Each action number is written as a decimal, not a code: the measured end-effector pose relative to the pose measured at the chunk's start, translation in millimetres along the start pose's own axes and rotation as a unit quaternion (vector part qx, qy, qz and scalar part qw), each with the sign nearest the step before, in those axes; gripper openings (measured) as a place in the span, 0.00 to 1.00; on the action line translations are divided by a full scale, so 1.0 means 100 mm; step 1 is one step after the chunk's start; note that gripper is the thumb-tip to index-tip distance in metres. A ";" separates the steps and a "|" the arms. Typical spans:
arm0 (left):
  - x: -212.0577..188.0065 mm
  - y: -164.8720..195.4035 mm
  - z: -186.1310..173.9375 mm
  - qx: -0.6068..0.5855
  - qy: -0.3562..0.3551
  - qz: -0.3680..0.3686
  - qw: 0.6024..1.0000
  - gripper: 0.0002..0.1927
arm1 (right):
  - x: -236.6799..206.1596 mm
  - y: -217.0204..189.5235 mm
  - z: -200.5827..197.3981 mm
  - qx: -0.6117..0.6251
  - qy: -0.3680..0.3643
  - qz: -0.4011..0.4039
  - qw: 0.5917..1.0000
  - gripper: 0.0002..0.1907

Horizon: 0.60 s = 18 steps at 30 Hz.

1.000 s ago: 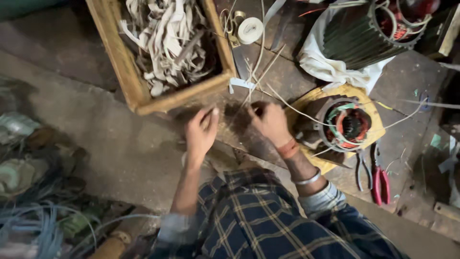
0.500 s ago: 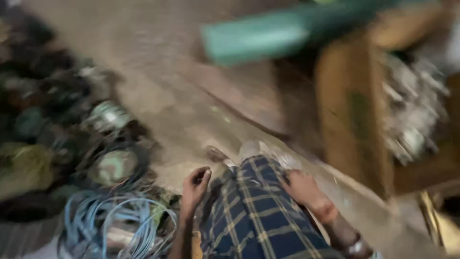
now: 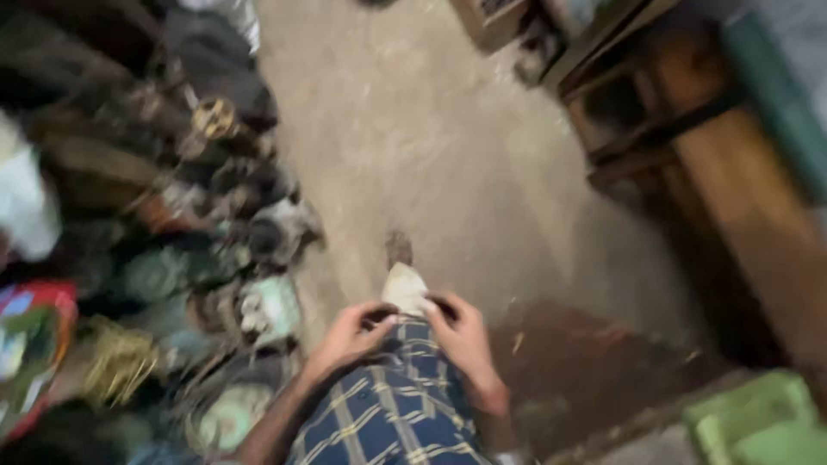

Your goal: The person strips insulation from white wires, twists the exposed copper ends, and inserts the wires into slots of a motor stator. They repeat this process for several wires, using pliers to cut and strip the insulation.

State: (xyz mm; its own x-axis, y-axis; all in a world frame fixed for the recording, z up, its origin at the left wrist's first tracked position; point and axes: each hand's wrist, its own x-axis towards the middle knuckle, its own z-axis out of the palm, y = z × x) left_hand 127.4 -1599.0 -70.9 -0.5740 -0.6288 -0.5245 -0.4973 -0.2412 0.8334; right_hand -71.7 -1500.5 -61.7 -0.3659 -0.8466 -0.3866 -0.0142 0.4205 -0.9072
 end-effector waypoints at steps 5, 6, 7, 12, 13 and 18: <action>1.54 1.09 -1.31 -0.288 0.024 0.143 0.946 0.35 | 2.40 -1.73 0.64 0.131 -0.134 -0.093 0.978 0.20; 1.92 1.26 -1.57 -0.301 0.040 0.176 0.937 0.36 | 2.83 -2.05 0.74 0.138 -0.170 -0.131 0.967 0.22; 2.33 1.40 -1.86 -0.311 0.056 0.206 0.926 0.38 | 3.29 -2.33 0.86 0.082 -0.194 -0.213 0.954 0.25; 4.56 2.06 -3.28 -0.379 0.101 0.331 0.858 0.40 | 5.47 -3.25 1.65 -0.092 -0.196 -0.421 0.881 0.42; 5.00 2.34 -3.68 -0.397 0.095 0.362 0.838 0.40 | 6.01 -3.48 1.78 -0.095 -0.207 -0.395 0.890 0.42; 6.60 3.41 -5.53 -0.372 -0.003 0.374 0.849 0.42 | 8.12 -4.74 1.90 -0.145 -0.243 -0.394 0.874 0.59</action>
State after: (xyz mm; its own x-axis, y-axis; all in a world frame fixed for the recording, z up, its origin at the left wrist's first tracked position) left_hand -61.3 -2505.0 -37.2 -0.5524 -0.8087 0.2022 0.5565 -0.1772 0.8118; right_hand -185.4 -2449.5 22.3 0.3022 -0.9194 0.2517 -0.3439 -0.3514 -0.8708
